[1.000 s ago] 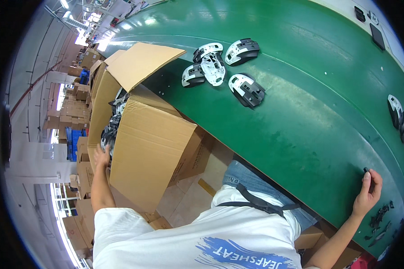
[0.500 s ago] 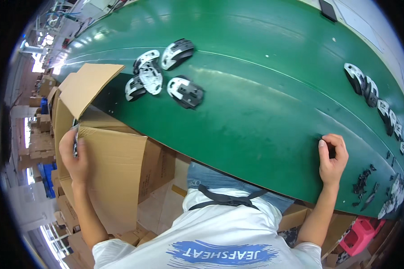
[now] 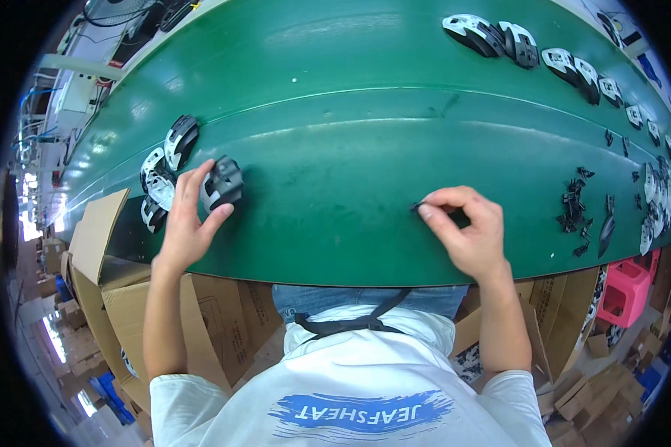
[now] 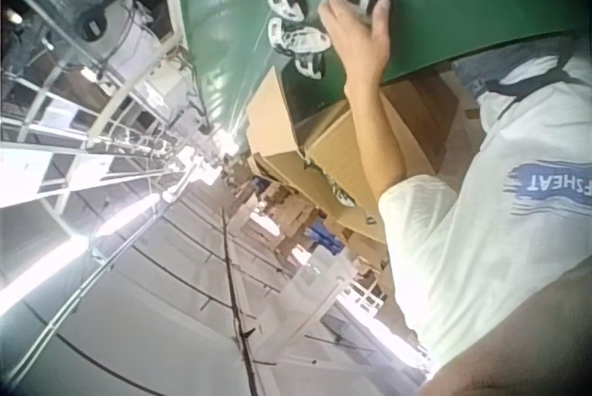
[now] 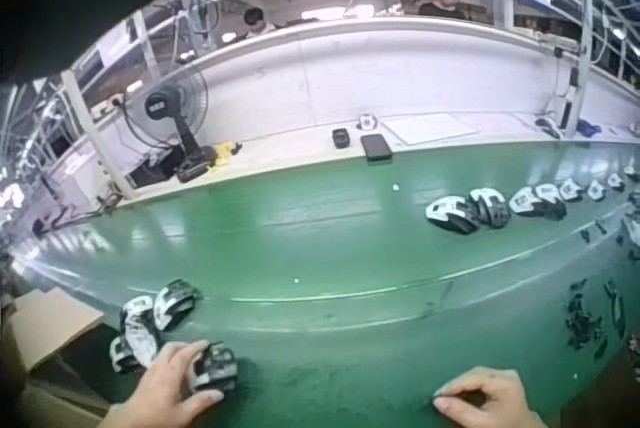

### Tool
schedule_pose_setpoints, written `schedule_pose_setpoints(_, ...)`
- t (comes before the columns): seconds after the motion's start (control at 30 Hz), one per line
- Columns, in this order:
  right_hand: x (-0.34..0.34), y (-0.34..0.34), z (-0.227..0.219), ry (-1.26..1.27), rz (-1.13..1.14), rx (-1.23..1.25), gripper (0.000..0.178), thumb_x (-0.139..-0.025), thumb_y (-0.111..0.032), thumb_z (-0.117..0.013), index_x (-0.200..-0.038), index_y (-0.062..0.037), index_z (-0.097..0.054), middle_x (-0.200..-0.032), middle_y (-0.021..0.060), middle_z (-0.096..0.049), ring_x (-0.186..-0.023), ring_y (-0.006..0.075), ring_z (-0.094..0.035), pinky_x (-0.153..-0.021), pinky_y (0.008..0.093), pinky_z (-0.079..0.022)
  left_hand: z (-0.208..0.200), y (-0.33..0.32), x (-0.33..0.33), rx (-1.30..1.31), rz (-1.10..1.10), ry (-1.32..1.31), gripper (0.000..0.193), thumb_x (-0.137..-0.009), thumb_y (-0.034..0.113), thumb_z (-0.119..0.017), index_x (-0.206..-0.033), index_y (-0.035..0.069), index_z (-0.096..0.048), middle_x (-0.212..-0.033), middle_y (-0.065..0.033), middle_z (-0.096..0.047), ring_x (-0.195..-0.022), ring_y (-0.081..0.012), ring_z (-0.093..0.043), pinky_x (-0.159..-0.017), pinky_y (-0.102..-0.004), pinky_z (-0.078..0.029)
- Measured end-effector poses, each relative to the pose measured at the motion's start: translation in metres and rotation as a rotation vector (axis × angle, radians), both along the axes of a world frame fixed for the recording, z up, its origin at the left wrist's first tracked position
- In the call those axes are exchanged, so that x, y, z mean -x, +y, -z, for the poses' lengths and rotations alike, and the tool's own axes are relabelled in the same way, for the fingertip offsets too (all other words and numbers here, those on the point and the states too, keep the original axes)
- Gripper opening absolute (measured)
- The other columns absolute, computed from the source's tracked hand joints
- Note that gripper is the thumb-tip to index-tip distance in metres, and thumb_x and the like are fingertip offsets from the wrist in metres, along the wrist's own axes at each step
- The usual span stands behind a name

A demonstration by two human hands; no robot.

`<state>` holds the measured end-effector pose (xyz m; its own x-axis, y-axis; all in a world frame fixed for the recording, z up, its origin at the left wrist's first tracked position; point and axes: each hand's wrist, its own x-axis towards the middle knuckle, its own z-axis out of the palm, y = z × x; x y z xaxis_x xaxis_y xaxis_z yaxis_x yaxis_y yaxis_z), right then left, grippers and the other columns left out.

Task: The person assembles computer mouse casings by picking up mouse shells and small plastic components, fitting each component into the shell by hand, pressing it securely, and placing the assembled casings onto the conveyor belt.

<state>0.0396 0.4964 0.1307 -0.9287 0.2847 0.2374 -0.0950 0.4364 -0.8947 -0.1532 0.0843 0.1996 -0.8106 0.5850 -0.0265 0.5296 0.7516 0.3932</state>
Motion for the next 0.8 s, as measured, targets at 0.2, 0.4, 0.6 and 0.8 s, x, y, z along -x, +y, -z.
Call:
schedule_pose_setpoints(0.2, 0.006, -0.066, -0.043, 0.153, -0.321, 0.3, 0.016, -0.088, -0.002, -0.087, -0.102, -0.0055, -0.08, -0.094, 0.0068, -0.081, -0.082, 0.0197, -0.077, -0.08, 0.0331, -0.059, 0.04, 0.066, -0.082, -1.463, -0.231, -1.318, 0.067, -0.118, 0.052, -0.037, -0.162, 0.003, -0.046, -0.149, -0.0188, -0.065, -0.131, -0.0352, -0.067, -0.117, -0.0528, -0.05)
schedule_pose_setpoints(0.4, 0.029, -0.095, -0.053, 0.344, -0.141, -0.043, 0.026, -0.08, -0.003, -0.09, -0.1, -0.0132, -0.077, -0.088, 0.0, -0.078, -0.07, 0.0194, -0.07, -0.068, 0.0346, -0.05, 0.045, 0.113, -0.141, -1.681, -0.109, -1.482, 0.068, -0.117, 0.056, -0.032, -0.163, 0.009, -0.047, -0.161, -0.0146, -0.056, -0.147, -0.0306, -0.056, -0.125, -0.0515, -0.042)
schedule_pose_setpoints(0.6, 0.017, -0.093, -0.049, 0.31, -0.171, -0.339, 0.027, -0.075, -0.004, -0.087, -0.098, -0.0156, -0.075, -0.086, -0.0051, -0.076, -0.074, 0.0157, -0.068, -0.073, 0.0336, -0.049, 0.057, 0.116, -0.154, -1.673, -0.098, -1.481, 0.065, -0.119, 0.053, -0.031, -0.165, 0.01, -0.045, -0.163, -0.0122, -0.055, -0.15, -0.0293, -0.054, -0.124, -0.0502, -0.043)
schedule_pose_setpoints(0.8, 0.012, -0.086, -0.054, 0.233, -0.199, -0.429, 0.021, -0.077, -0.005, -0.084, -0.094, -0.0147, -0.075, -0.082, -0.0064, -0.071, -0.073, 0.0152, -0.065, -0.079, 0.0352, -0.049, 0.056, 0.113, -0.162, -1.547, -0.152, -1.654, 0.067, -0.119, 0.049, -0.035, -0.17, 0.005, -0.033, -0.165, -0.012, -0.05, -0.152, -0.0248, -0.049, -0.127, -0.0459, -0.038)
